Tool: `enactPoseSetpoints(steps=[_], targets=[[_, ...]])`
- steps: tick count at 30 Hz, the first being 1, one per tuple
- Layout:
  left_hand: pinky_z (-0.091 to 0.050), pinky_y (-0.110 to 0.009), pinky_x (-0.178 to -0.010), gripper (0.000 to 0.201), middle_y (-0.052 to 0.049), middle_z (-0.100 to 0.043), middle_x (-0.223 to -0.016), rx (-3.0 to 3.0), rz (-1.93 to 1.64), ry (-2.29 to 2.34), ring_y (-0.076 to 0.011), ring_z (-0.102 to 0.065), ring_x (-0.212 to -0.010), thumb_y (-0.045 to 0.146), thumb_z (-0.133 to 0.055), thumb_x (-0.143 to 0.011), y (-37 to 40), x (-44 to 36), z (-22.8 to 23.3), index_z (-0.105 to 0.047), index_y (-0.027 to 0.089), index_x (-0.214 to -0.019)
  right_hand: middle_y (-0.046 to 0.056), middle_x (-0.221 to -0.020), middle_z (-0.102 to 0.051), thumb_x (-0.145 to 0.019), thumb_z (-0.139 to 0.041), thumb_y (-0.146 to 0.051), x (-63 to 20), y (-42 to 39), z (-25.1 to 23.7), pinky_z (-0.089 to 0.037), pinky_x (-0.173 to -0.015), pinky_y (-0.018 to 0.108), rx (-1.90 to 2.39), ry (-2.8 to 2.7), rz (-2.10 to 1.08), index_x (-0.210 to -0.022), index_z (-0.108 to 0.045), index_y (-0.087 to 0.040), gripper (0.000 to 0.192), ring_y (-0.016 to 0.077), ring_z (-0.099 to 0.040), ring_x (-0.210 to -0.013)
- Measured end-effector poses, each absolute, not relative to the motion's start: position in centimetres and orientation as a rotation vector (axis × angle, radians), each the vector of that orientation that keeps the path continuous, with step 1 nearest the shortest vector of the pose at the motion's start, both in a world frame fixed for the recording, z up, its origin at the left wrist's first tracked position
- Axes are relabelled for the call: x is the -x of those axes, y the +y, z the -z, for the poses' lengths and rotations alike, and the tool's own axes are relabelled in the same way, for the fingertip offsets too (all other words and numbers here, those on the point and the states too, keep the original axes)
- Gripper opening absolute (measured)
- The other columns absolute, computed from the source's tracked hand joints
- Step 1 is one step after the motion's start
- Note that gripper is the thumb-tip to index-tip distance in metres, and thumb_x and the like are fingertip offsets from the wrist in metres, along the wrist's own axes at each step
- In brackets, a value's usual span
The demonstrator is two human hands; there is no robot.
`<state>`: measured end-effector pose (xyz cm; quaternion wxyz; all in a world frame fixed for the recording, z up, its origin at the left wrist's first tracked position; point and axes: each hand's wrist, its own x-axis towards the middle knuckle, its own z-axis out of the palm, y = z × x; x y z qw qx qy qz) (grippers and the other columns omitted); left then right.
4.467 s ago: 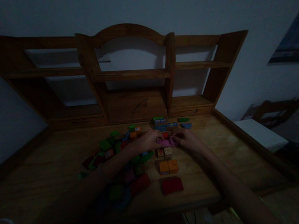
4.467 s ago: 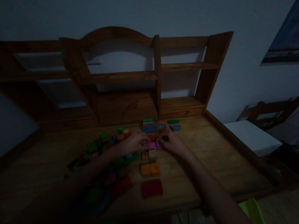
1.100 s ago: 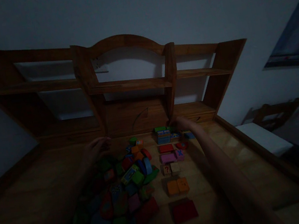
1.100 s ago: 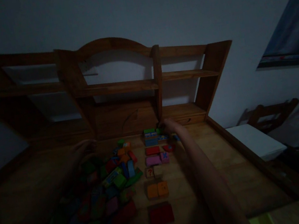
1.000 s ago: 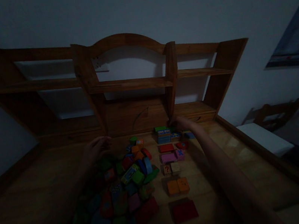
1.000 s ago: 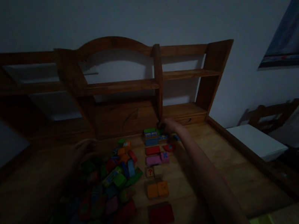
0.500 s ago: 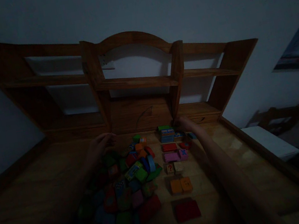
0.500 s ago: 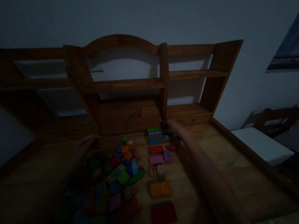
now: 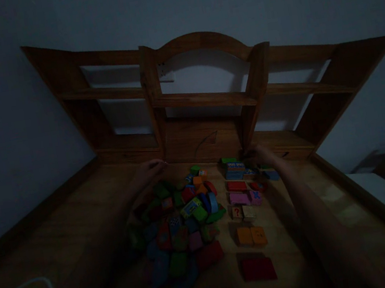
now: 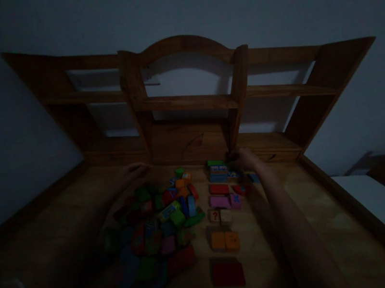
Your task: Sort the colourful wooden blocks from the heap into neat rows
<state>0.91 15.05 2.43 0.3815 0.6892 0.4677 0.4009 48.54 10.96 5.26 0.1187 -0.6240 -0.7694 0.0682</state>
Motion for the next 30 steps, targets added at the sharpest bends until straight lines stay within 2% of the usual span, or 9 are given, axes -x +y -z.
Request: enactPoseSetpoints(steps=[4,8,11,14,18,21,26,27,30], targets=[[-0.058,-0.037,-0.085,0.045,-0.009,-0.079,-0.101,-1.911,-0.707,1.198,-0.0277,-0.072,-0.094,0.06,-0.076,-0.073,16.0,2.5,-2.7,-0.081,0.022,-0.096,0.008,-0.098,-0.081,-0.09,-0.065,-0.033,-49.0,10.9,-6.7,-0.054,-0.072,0.028,1.784,-2.19,-0.132,-0.099,-0.081,-0.018,0.024,0.0238,-0.075,-0.084],[-0.056,-0.038,-0.094,0.048,-0.007,-0.076,-0.117,-1.951,-0.265,1.013,-0.0292,-0.07,-0.109,0.047,-0.086,-0.068,14.7,4.4,-3.8,-0.079,0.028,-0.111,0.011,-0.099,-0.081,-0.093,-0.062,-0.037,-49.1,10.4,-7.9,-0.054,-0.075,0.032,1.768,-2.11,-0.055,-0.098,-0.081,-0.018,0.027,0.0263,-0.075,-0.086],[-0.056,-0.036,-0.096,0.046,-0.004,-0.076,-0.117,-1.94,-0.201,0.899,-0.0278,-0.068,-0.113,0.039,-0.088,-0.067,14.1,4.6,-4.0,-0.078,0.029,-0.11,0.01,-0.099,-0.081,-0.094,-0.061,-0.039,-49.0,10.0,-8.6,-0.054,-0.076,0.032,1.735,-2.078,-0.022,-0.099,-0.08,-0.018,0.029,0.0259,-0.075,-0.087],[-0.057,-0.034,-0.092,0.042,-0.003,-0.076,-0.11,-1.93,-0.245,0.873,-0.026,-0.07,-0.107,0.037,-0.088,-0.068,14.6,4.8,-3.1,-0.077,0.026,-0.107,0.009,-0.098,-0.08,-0.094,-0.061,-0.038,-48.9,9.7,-9.0,-0.053,-0.075,0.031,1.698,-2.058,-0.001,-0.099,-0.079,-0.017,0.027,0.025,-0.075,-0.086],[-0.057,-0.034,-0.088,0.048,-0.006,-0.075,-0.112,-1.961,-0.269,0.951,-0.0266,-0.071,-0.103,0.041,-0.088,-0.068,15.9,5.5,-2.1,-0.075,0.024,-0.111,0.009,-0.097,-0.08,-0.094,-0.061,-0.034,-48.5,9.3,-9.4,-0.051,-0.073,0.031,1.704,-2.047,0.035,-0.098,-0.079,-0.017,0.025,0.0249,-0.075,-0.084],[-0.058,-0.034,-0.082,0.049,-0.007,-0.077,-0.104,-1.999,-0.356,1.063,-0.0267,-0.072,-0.095,0.044,-0.088,-0.068,15.9,5.5,-2.8,-0.073,0.021,-0.109,0.009,-0.094,-0.08,-0.094,-0.061,-0.033,-47.5,9.0,-10.0,-0.05,-0.072,0.03,1.685,-2.043,0.067,-0.095,-0.078,-0.017,0.023,0.0242,-0.074,-0.082],[-0.057,-0.04,-0.093,0.047,-0.005,-0.075,-0.107,-1.919,-0.779,0.962,-0.0254,-0.071,-0.102,0.044,-0.087,-0.069,13.5,1.6,-5.8,-0.069,0.021,-0.106,0.008,-0.092,-0.078,-0.097,-0.06,-0.038,-42.2,7.4,-11.8,-0.049,-0.071,0.03,1.519,-2.065,0.073,-0.096,-0.077,-0.018,0.026,0.0225,-0.072,-0.08],[-0.056,-0.041,-0.094,0.047,-0.004,-0.075,-0.105,-1.889,-0.908,0.962,-0.025,-0.071,-0.102,0.045,-0.088,-0.068,12.9,0.4,-6.2,-0.069,0.021,-0.104,0.007,-0.091,-0.078,-0.098,-0.06,-0.041,-40.6,6.9,-12.0,-0.05,-0.071,0.03,1.458,-2.066,0.023,-0.096,-0.077,-0.018,0.028,0.022,-0.071,-0.079],[-0.057,-0.042,-0.095,0.048,-0.004,-0.071,-0.104,-1.837,-1.181,0.917,-0.0239,-0.07,-0.099,0.045,-0.088,-0.067,11.1,-3.0,-6.8,-0.069,0.021,-0.104,0.006,-0.107,-0.077,-0.098,-0.063,-0.047,-35.6,5.3,-12.1,-0.054,-0.077,0.03,1.208,-2.072,-0.27,-0.114,-0.073,-0.022,0.032,0.021,-0.072,-0.087]])
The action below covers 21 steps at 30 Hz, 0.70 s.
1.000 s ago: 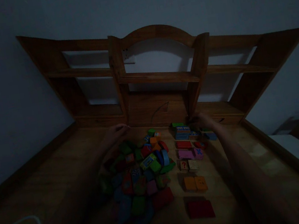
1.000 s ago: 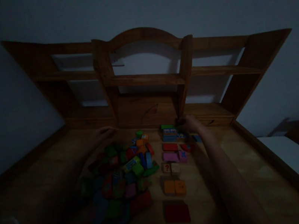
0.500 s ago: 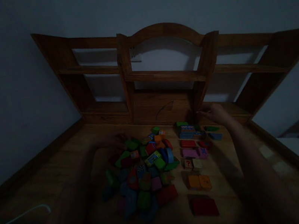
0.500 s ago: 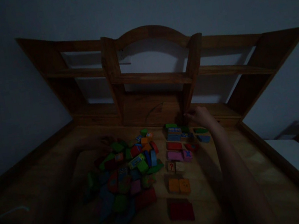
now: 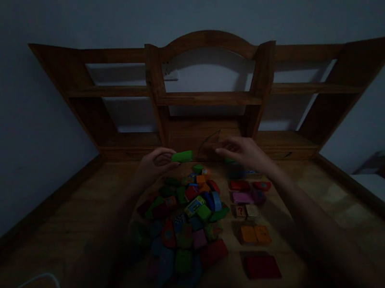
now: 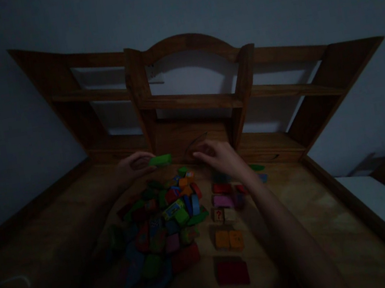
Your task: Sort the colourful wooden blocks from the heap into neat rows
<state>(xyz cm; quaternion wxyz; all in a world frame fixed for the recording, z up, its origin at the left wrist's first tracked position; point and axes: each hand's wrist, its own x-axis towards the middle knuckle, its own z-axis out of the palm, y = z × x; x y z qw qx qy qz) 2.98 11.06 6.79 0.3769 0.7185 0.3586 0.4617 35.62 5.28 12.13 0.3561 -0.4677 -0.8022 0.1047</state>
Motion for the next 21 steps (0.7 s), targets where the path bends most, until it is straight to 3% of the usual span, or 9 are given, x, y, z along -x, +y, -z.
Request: enactPoseSetpoints(steps=[5,10,14,17,21], targets=[[-0.059,-0.04,-0.094,0.042,-0.005,-0.064,-0.108,-1.962,-1.19,0.797,-0.0235,-0.07,-0.101,0.044,-0.085,-0.075,8.9,-5.9,-6.3,-0.071,0.022,-0.107,-0.001,-0.092,-0.076,-0.091,-0.073,-0.044,-31.0,4.1,-10.7,-0.055,-0.074,0.028,1.023,-2.141,-0.614,-0.127,-0.067,-0.029,0.039,0.0185,-0.071,-0.082],[-0.057,-0.038,-0.099,0.043,-0.005,-0.065,-0.116,-1.964,-1.12,0.72,-0.0226,-0.069,-0.11,0.04,-0.079,-0.083,8.5,-6.6,-5.5,-0.067,0.025,-0.121,-0.001,-0.088,-0.072,-0.085,-0.076,-0.039,-31.4,5.3,-9.5,-0.052,-0.068,0.026,0.97,-1.986,-0.817,-0.119,-0.067,-0.026,0.037,0.0171,-0.068,-0.078],[-0.053,-0.04,-0.106,0.054,-0.008,-0.066,-0.126,-2.009,-1.192,0.79,-0.0235,-0.065,-0.119,0.041,-0.074,-0.088,9.5,-6.5,-4.5,-0.058,0.025,-0.137,0.0,-0.09,-0.072,-0.083,-0.077,-0.037,-34.0,7.5,-9.8,-0.05,-0.068,0.026,1.06,-1.919,-0.595,-0.11,-0.068,-0.022,0.032,0.0169,-0.067,-0.078],[-0.054,-0.038,-0.101,0.04,-0.008,-0.067,-0.118,-2.029,-1.279,0.912,-0.0224,-0.067,-0.111,0.044,-0.067,-0.093,10.6,-6.0,-3.7,-0.066,0.022,-0.126,0.005,-0.106,-0.076,-0.086,-0.074,-0.027,-36.2,9.8,-10.5,-0.051,-0.082,0.028,1.231,-2.129,-0.354,-0.107,-0.072,-0.018,0.022,0.0198,-0.069,-0.094],[-0.056,-0.037,-0.094,0.034,-0.008,-0.068,-0.113,-2.043,-1.267,1.017,-0.023,-0.068,-0.105,0.048,-0.064,-0.093,11.3,-5.4,-3.3,-0.07,0.022,-0.114,0.005,-0.102,-0.079,-0.084,-0.07,-0.01,-37.3,12.4,-10.7,-0.051,-0.087,0.027,1.408,-2.454,-0.3,-0.103,-0.076,-0.019,0.021,0.0197,-0.072,-0.097]])
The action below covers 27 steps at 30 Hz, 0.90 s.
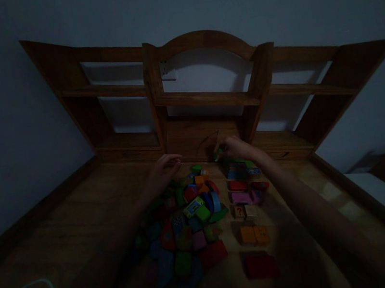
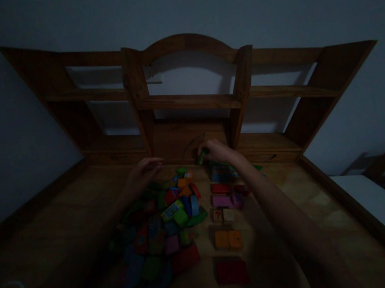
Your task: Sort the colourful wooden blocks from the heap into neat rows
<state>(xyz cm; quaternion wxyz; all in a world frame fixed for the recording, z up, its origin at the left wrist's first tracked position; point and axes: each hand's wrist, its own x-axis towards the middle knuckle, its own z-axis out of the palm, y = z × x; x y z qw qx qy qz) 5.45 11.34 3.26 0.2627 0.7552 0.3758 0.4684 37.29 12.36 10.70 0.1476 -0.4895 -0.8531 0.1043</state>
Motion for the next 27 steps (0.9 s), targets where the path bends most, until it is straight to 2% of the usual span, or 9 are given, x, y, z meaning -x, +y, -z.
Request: enactPoseSetpoints(steps=[4,12,16,24,27], targets=[[-0.056,-0.037,-0.094,0.031,-0.007,-0.068,-0.114,-2.057,-1.253,1.032,-0.0227,-0.068,-0.106,0.047,-0.061,-0.095,11.4,-5.4,-3.2,-0.071,0.023,-0.111,0.002,-0.098,-0.08,-0.078,-0.072,-0.003,-36.7,13.6,-9.5,-0.051,-0.086,0.025,1.461,-2.577,-0.313,-0.095,-0.079,-0.021,0.026,0.0196,-0.073,-0.096],[-0.056,-0.039,-0.095,0.032,-0.007,-0.069,-0.115,-2.081,-1.221,1.036,-0.0238,-0.068,-0.107,0.049,-0.06,-0.095,11.4,-5.4,-3.1,-0.071,0.023,-0.111,0.005,-0.103,-0.08,-0.078,-0.072,-0.002,-37.1,14.1,-8.1,-0.052,-0.083,0.024,1.603,-2.626,-0.245,-0.1,-0.08,-0.021,0.03,0.0209,-0.073,-0.098],[-0.056,-0.039,-0.094,0.032,-0.007,-0.07,-0.114,-2.079,-1.23,1.038,-0.0231,-0.069,-0.105,0.049,-0.061,-0.095,11.6,-5.3,-2.8,-0.071,0.023,-0.111,0.005,-0.099,-0.08,-0.078,-0.071,-0.001,-37.9,14.5,-7.9,-0.052,-0.077,0.023,1.62,-2.629,-0.235,-0.102,-0.08,-0.021,0.032,0.0194,-0.073,-0.089],[-0.056,-0.038,-0.094,0.027,-0.007,-0.069,-0.114,-2.108,-1.246,1.029,-0.0229,-0.068,-0.107,0.042,-0.06,-0.095,11.7,-5.3,-2.8,-0.071,0.023,-0.11,0.002,-0.097,-0.08,-0.075,-0.069,-0.001,-39.1,15.3,-7.0,-0.053,-0.08,0.022,1.575,-2.583,-0.297,-0.096,-0.081,-0.023,0.033,0.0179,-0.073,-0.089],[-0.056,-0.038,-0.092,0.026,-0.007,-0.069,-0.112,-2.105,-1.237,1.039,-0.0229,-0.068,-0.105,0.042,-0.06,-0.095,11.6,-5.4,-2.9,-0.072,0.024,-0.109,0.001,-0.095,-0.08,-0.073,-0.072,-0.004,-39.0,15.0,-7.6,-0.054,-0.082,0.024,1.537,-2.536,-0.347,-0.091,-0.081,-0.023,0.028,0.018,-0.073,-0.088]])
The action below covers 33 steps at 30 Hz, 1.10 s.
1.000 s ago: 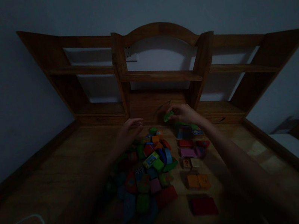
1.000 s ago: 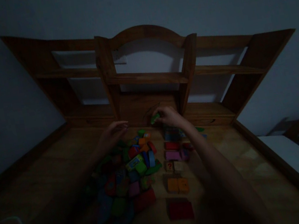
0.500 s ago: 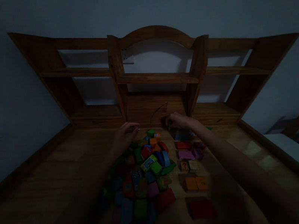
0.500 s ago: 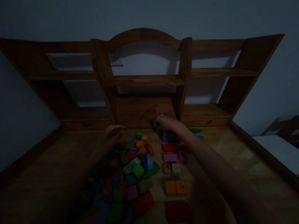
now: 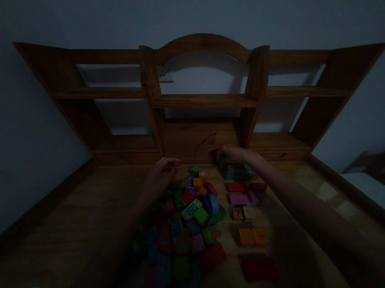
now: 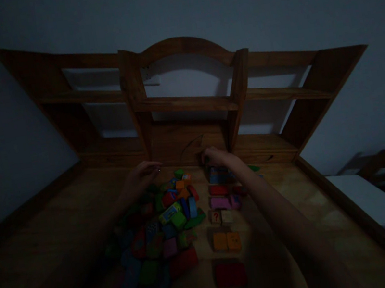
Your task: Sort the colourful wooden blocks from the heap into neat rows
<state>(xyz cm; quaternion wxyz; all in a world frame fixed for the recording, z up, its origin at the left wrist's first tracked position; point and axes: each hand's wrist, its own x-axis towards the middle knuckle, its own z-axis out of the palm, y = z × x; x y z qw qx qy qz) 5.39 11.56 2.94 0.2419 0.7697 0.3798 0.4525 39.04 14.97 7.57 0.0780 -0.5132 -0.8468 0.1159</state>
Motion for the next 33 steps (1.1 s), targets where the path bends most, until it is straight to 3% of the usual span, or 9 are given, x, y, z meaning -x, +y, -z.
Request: enactPoseSetpoints(steps=[4,7,10,19,33], targets=[[-0.056,-0.037,-0.092,0.026,-0.006,-0.069,-0.113,-2.089,-1.238,1.01,-0.0225,-0.068,-0.105,0.041,-0.061,-0.095,11.6,-5.3,-2.9,-0.072,0.024,-0.111,0.003,-0.103,-0.08,-0.085,-0.071,-0.018,-40.1,13.9,-9.3,-0.056,-0.083,0.025,1.461,-2.413,-0.388,-0.104,-0.078,-0.02,0.021,0.018,-0.074,-0.091],[-0.056,-0.037,-0.091,0.027,-0.007,-0.069,-0.112,-2.081,-1.244,1.018,-0.0229,-0.069,-0.104,0.043,-0.061,-0.095,11.6,-5.3,-2.9,-0.072,0.023,-0.11,0.009,-0.118,-0.076,-0.09,-0.068,-0.03,-42.6,12.6,-10.0,-0.057,-0.089,0.029,1.422,-2.192,-0.369,-0.121,-0.071,-0.016,0.034,0.0208,-0.073,-0.102],[-0.056,-0.038,-0.092,0.028,-0.007,-0.07,-0.114,-2.083,-1.222,1.044,-0.0235,-0.068,-0.105,0.045,-0.06,-0.095,11.6,-5.3,-2.9,-0.072,0.024,-0.109,0.011,-0.127,-0.073,-0.082,-0.078,-0.032,-46.1,10.7,-8.8,-0.056,-0.097,0.036,1.394,-1.82,-0.433,-0.13,-0.066,-0.018,0.051,0.0242,-0.072,-0.11],[-0.056,-0.04,-0.094,0.033,-0.007,-0.07,-0.114,-2.098,-1.183,1.117,-0.0258,-0.067,-0.107,0.05,-0.059,-0.094,11.4,-5.4,-3.0,-0.073,0.023,-0.108,0.011,-0.12,-0.076,-0.082,-0.075,-0.03,-52.0,7.4,-1.8,-0.058,-0.097,0.041,1.536,-1.711,-0.484,-0.115,-0.073,-0.018,0.035,0.0275,-0.074,-0.108],[-0.052,-0.037,-0.094,0.032,-0.006,-0.07,-0.116,-2.176,-1.156,1.095,-0.0235,-0.067,-0.106,0.042,-0.051,-0.099,12.1,-4.3,-2.2,-0.071,0.024,-0.115,0.005,-0.109,-0.08,-0.087,-0.066,-0.028,-51.5,7.9,-0.3,-0.061,-0.09,0.041,1.518,-1.85,-0.383,-0.112,-0.079,-0.023,0.029,0.0267,-0.077,-0.095]])
